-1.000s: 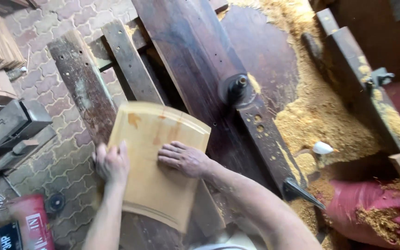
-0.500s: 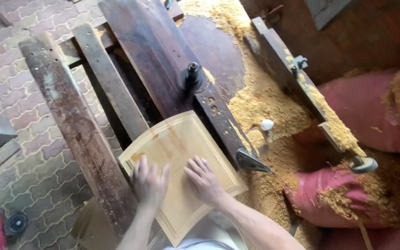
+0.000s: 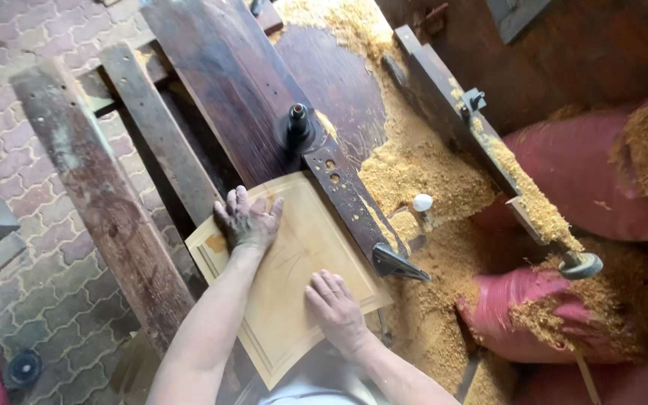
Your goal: The recorder applies wood glue to the edges of a panel and then uses a shaper machine to route the edges.
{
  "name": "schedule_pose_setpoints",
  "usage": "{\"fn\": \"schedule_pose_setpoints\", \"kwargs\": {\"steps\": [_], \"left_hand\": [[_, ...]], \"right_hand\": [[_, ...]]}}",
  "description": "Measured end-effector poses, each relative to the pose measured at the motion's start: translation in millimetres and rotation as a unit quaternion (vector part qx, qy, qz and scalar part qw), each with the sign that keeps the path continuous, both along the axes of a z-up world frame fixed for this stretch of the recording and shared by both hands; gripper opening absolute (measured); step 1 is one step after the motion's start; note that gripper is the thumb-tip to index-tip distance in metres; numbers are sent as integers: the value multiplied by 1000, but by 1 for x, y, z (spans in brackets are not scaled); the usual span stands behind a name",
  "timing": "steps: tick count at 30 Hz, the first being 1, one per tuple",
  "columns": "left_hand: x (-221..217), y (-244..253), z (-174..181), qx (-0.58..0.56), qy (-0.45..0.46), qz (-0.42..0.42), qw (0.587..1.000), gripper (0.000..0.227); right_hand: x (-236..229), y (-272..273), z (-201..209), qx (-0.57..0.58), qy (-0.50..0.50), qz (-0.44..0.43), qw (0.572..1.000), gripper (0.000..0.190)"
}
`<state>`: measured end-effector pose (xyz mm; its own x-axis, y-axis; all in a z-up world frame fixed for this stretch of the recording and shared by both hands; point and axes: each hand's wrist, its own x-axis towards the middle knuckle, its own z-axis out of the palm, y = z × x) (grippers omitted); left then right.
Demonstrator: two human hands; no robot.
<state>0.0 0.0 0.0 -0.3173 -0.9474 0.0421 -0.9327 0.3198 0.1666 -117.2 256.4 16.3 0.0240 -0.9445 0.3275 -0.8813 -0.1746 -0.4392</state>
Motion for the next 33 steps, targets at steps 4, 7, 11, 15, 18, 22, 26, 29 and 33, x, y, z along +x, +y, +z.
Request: {"fn": "schedule_pose_setpoints", "kwargs": {"steps": [4, 7, 11, 15, 18, 22, 26, 29, 33], "left_hand": [[2, -7, -3, -6, 4, 5, 1000, 56], [0, -24, 10, 59, -2, 12, 998, 55], [0, -46, 10, 32, -26, -3, 999, 54], [7, -61, -6, -45, -3, -29, 999, 51], [3, -70, 12, -1, -3, -26, 1000, 48], [9, -91, -5, -39, -3, -41, 998, 51], [12, -100, -10, -36, 20, -45, 998, 49], [13, -109, -8, -39, 26, -45, 998, 48], [13, -120, -13, -29, 34, -47, 998, 48]], "right_hand": [[-4, -16, 5, 21, -7, 36, 999, 44], [-4, -35, 12, 5, -53, 42, 998, 38], [-2, -57, 10, -8, -69, 32, 997, 34], [-3, -73, 3, 4, -62, 23, 998, 34], [-3, -85, 3, 4, -62, 19, 998, 34], [1, -102, 1, 11, -58, 15, 998, 34], [3, -112, -2, 15, -48, 11, 999, 34], [4, -122, 0, 16, -44, 11, 999, 35], [3, -132, 1, 18, -43, 3, 999, 35]]}}
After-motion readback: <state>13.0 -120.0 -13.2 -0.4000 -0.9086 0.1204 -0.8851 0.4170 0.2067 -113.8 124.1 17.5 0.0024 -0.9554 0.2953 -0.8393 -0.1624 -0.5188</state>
